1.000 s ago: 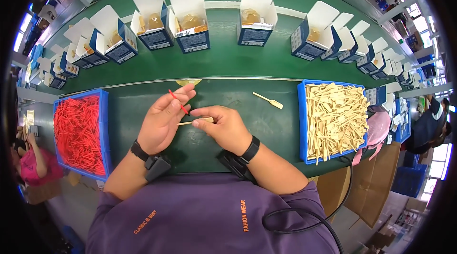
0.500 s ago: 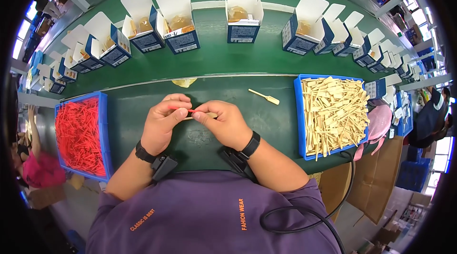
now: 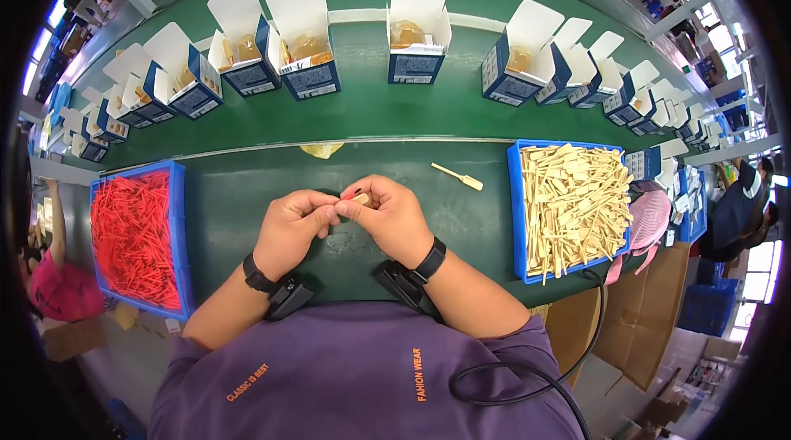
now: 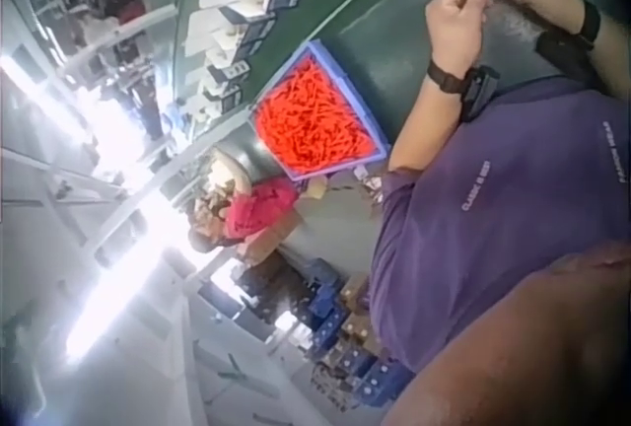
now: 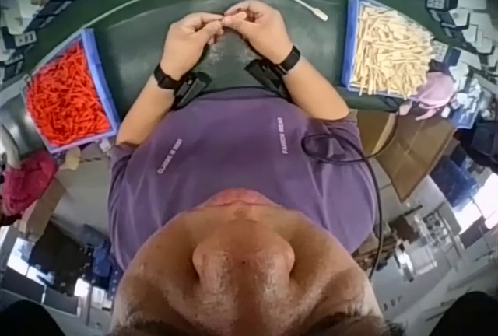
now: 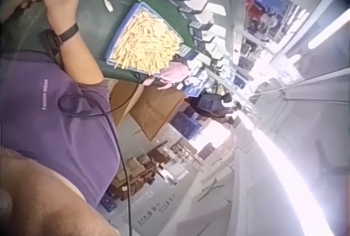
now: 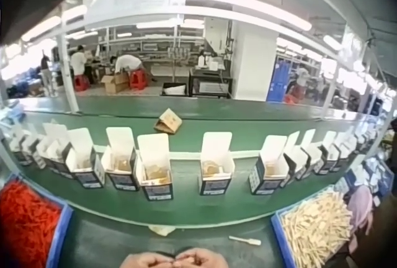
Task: The person picks up a red stick and a wooden stick, joins them together, and places the assembled piece into a box on the conveyor belt, repeating the process.
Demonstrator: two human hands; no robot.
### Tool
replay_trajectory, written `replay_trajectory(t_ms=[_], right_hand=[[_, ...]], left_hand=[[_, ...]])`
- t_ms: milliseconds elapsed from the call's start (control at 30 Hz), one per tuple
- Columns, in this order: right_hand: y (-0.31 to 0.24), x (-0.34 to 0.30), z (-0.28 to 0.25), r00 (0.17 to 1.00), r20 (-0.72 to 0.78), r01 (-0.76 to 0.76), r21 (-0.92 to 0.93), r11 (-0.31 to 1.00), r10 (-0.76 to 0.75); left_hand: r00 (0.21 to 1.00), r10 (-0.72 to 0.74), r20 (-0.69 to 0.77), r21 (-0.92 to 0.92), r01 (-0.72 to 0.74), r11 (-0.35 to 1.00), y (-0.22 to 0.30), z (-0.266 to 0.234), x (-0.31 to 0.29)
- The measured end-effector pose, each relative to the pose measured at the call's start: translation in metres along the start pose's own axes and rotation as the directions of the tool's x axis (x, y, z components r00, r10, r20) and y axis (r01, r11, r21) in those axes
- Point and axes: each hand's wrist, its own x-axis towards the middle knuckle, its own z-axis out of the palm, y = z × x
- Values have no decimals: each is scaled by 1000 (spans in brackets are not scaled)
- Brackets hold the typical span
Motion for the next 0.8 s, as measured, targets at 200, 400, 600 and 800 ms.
replay_trajectory(t_ms=[200, 400, 600, 800], right_hand=[[-17, -4, -6, 997, -65, -53, -193, 980, 41], [-129, 61, -44, 612, -150, 245, -897, 367, -777], [-139, 135, -70, 762, 113, 171, -985, 30, -638], [-114, 116, -81, 741, 40, 218, -959, 183, -670]], left_hand=[[1000, 12, 27, -10, -12, 1000, -8, -2, 1], [999, 25, -47, -318, -38, 947, -18, -12, 9], [998, 64, -3, -234, -63, 970, -22, -3, 13], [997, 77, 0, -189, -76, 979, -21, 1, 11]])
